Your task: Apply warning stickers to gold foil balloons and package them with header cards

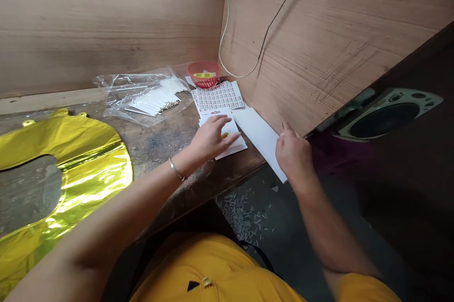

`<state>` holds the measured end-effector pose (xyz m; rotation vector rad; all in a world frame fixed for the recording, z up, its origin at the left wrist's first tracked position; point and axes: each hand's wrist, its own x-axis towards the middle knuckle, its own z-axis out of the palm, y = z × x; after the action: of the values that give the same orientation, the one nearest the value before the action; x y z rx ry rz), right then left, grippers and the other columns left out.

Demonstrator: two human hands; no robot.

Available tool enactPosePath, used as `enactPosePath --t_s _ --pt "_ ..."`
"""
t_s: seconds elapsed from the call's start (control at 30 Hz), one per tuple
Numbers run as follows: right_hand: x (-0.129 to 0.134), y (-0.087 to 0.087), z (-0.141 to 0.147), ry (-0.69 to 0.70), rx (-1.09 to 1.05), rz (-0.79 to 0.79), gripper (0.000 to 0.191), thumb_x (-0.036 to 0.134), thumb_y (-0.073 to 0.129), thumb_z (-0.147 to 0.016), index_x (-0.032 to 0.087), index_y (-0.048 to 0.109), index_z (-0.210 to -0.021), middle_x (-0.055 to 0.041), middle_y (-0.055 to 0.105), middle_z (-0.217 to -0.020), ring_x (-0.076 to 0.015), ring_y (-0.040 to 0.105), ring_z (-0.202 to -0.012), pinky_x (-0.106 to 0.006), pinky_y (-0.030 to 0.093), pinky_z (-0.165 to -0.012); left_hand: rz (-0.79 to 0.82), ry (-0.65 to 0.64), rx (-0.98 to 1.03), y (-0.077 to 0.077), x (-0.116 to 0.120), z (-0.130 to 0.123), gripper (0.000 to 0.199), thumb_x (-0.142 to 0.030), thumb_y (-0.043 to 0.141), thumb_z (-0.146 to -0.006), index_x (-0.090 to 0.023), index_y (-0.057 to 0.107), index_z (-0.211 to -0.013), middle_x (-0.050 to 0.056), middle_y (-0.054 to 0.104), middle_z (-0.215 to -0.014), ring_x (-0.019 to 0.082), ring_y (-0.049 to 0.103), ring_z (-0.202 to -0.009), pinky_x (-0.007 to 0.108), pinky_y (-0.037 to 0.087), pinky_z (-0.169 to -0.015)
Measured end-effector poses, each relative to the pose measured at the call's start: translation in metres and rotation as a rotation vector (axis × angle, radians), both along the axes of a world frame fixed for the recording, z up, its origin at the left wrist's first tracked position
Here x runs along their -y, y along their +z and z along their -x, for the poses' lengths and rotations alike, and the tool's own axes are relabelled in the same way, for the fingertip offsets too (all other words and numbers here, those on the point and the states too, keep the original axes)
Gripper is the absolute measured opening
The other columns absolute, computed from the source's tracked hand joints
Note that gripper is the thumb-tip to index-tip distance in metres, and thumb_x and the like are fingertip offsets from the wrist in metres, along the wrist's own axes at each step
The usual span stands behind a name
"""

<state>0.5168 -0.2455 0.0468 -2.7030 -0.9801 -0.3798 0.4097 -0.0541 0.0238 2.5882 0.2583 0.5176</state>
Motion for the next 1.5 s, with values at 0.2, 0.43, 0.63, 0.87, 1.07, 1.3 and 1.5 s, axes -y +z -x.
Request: enactPosePath --t_s 0.2,0.43,0.63,0.87,1.07,1.3,1.5 --pt "0.012 0.001 0.099 0.515 -0.171 -0.159 0.049 0.028 0.039 -0.096 0.011 0.047 -0.141 -0.0177 0.050 -0.143 -0.0317 0.042 -0.135 -0.050 0.035 -0.113 1.112 -0.099 0.212 0.007 0.068 0.058 0.040 -0.048 0.053 -0.087 -0.013 0.064 -0.100 0.010 0.070 -0.095 0.021 0.065 -0.088 0.033 0.053 -0.081" --pt "0.007 0.003 0.062 0.387 -1.064 -0.461 0.041 0.052 0.069 -0.077 0.018 0.069 -0.100 -0.0086 0.073 -0.091 -0.0218 0.067 -0.078 -0.036 0.056 -0.067 1.374 -0.015 0.011 -0.019 0.033 0.101 0.045 -0.049 0.076 -0.069 -0.013 0.068 -0.094 0.009 0.072 -0.091 0.021 0.065 -0.081 0.032 0.053 -0.072" --pt "-0.012 -0.020 0.066 0.272 -1.368 -0.596 0.036 0.052 0.076 -0.068 0.019 0.070 -0.081 -0.0024 0.071 -0.075 -0.0157 0.061 -0.062 -0.029 0.051 -0.057 1.362 0.053 -0.023 -0.017 0.028 0.119 0.040 -0.044 0.077 -0.071 -0.015 0.070 -0.098 0.008 0.071 -0.092 0.015 0.062 -0.070 0.024 0.048 -0.057" --pt "-0.013 -0.031 0.060 0.408 -1.461 -0.551 0.029 0.048 0.073 -0.074 0.020 0.071 -0.083 -0.0009 0.070 -0.074 -0.0163 0.063 -0.068 -0.030 0.052 -0.064 1.384 0.174 -0.006 -0.014 0.029 0.131 0.043 -0.046 0.076 -0.070 -0.016 0.069 -0.100 0.008 0.071 -0.092 0.017 0.064 -0.070 0.024 0.050 -0.054" --pt "-0.017 -0.028 0.058 0.447 -1.521 -0.537 0.031 0.040 0.078 -0.069 0.018 0.072 -0.090 -0.0031 0.073 -0.083 -0.0163 0.065 -0.075 -0.031 0.053 -0.070 1.530 0.063 -0.023 -0.018 0.021 0.139 0.042 -0.035 0.079 -0.070 -0.020 0.066 -0.107 0.007 0.071 -0.104 0.018 0.067 -0.080 0.028 0.056 -0.066" --pt "-0.016 -0.023 0.050 0.431 -1.676 -0.459 0.015 0.027 0.073 -0.071 0.019 0.075 -0.082 -0.0050 0.075 -0.090 -0.0175 0.067 -0.080 -0.032 0.054 -0.073 1.465 0.088 0.077 -0.019 0.027 0.144 0.014 -0.030 0.075 -0.073 -0.019 0.071 -0.082 0.002 0.071 -0.080 0.014 0.064 -0.066 0.026 0.052 -0.062" --pt "-0.024 -0.017 0.050 0.468 -1.614 -0.458 0.038 0.039 0.075 -0.071 0.018 0.071 -0.102 -0.0082 0.073 -0.100 -0.0183 0.067 -0.084 -0.030 0.053 -0.070 0.943 0.144 0.148 -0.013 0.037 0.148 0.008 -0.023 0.067 -0.077 -0.019 0.073 -0.079 0.002 0.065 -0.072 0.012 0.057 -0.062 0.021 0.043 -0.052"
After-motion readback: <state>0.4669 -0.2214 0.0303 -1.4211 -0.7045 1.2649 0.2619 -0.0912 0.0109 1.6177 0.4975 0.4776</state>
